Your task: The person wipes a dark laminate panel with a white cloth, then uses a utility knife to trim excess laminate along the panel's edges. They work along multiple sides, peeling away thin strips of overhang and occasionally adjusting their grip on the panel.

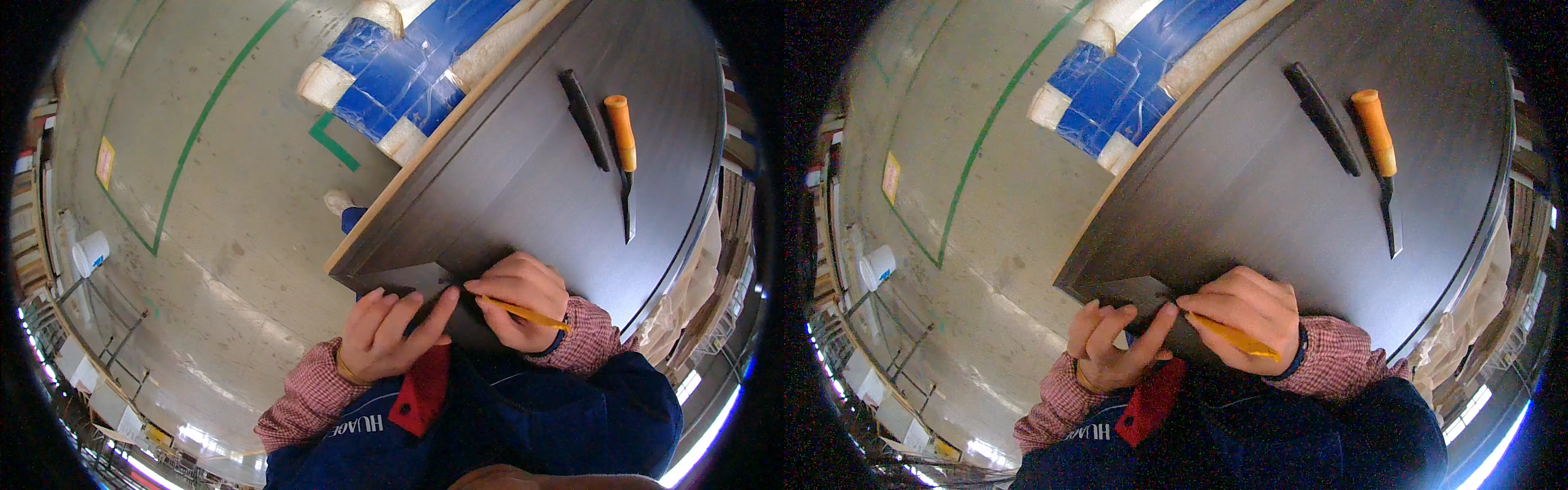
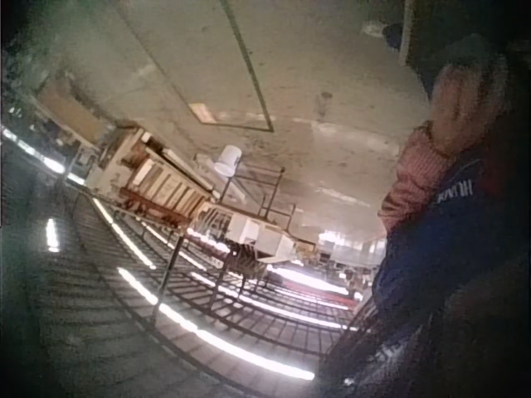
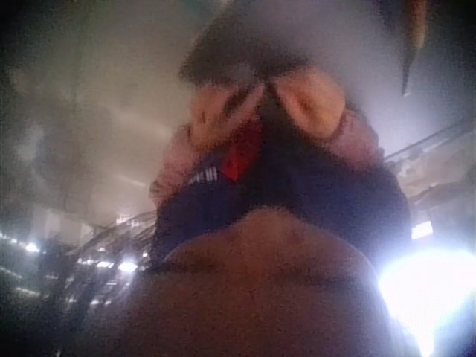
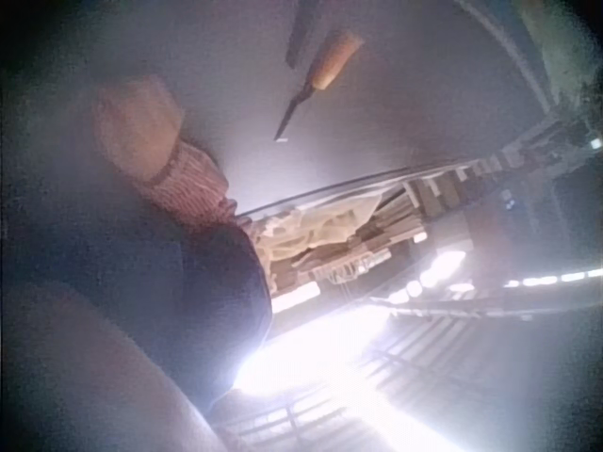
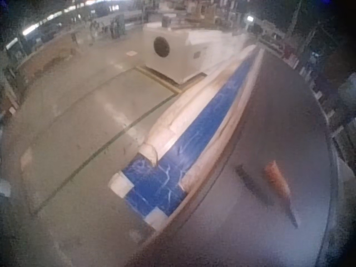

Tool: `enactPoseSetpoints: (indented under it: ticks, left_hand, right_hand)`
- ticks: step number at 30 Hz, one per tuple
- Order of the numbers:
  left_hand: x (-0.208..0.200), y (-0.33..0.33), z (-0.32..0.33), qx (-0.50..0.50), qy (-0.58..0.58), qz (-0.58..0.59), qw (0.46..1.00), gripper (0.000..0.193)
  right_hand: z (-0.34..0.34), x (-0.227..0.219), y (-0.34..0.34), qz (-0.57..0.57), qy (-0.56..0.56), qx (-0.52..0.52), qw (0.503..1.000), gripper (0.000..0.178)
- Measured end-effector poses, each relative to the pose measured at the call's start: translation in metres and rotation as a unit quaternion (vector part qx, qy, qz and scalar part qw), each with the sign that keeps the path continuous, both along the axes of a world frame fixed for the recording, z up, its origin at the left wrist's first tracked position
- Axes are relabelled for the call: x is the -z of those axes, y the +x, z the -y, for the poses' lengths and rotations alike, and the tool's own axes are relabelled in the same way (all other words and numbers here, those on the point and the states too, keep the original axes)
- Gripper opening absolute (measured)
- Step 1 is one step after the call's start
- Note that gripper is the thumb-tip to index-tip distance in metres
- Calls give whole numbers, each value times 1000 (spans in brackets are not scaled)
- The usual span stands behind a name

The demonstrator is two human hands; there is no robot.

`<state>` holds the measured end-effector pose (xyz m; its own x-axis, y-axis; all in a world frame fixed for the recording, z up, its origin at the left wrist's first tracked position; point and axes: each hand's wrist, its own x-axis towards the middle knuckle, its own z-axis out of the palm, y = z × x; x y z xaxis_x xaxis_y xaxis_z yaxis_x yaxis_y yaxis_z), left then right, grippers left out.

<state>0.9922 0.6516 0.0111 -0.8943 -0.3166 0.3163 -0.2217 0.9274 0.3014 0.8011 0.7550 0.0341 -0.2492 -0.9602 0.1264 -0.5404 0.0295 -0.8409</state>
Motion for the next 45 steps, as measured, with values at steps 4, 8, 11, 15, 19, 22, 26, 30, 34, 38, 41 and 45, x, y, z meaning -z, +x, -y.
enactPoseSetpoints:
  ticks: [4, 8, 11, 15, 19, 22, 26, 30, 34, 38, 41, 45]
  left_hand:
    - [-1, 1, 0, -30, -19, 13, 999, 32]
    - [-3, 3, 2, -54, -17, 29, 998, 32]
    - [-4, 3, 5, -65, -22, 30, 997, 33]
    - [-4, 3, 9, -80, -31, 34, 996, 33]
    - [-5, 7, 13, -73, -35, 36, 996, 32]
    - [-3, 5, 12, -59, -43, 36, 997, 32]
    - [-3, 5, 11, -58, -46, 41, 996, 34]
    - [-4, 6, 13, -45, -51, 42, 997, 40]
    - [-5, 7, 14, -43, -49, 48, 997, 42]
    - [-5, 6, 14, -48, -49, 50, 996, 43]
    - [-6, 7, 14, -47, -51, 56, 996, 43]
    - [-7, 6, 15, -50, -47, 60, 996, 43]
  right_hand:
    - [7, 2, 2, -4, -9, -2, 1000, 28]
    - [12, 1, 2, -8, -10, 0, 1000, 28]
    - [14, -2, 2, 4, 4, 11, 1000, 26]
    - [15, -5, 1, 30, 13, 20, 999, 24]
    - [13, -4, 0, 36, 16, 26, 999, 23]
    - [12, -3, -2, 41, 12, 30, 999, 23]
    - [13, -1, -3, 37, 7, 8, 999, 24]
    - [16, -4, -3, 32, 20, 4, 999, 25]
    - [19, -6, -3, 35, 25, -3, 999, 26]
    - [21, -6, -2, 22, 18, -4, 1000, 27]
    - [23, -5, -1, 22, 13, 3, 1000, 27]
    - [24, -5, -1, 25, 17, 5, 1000, 28]
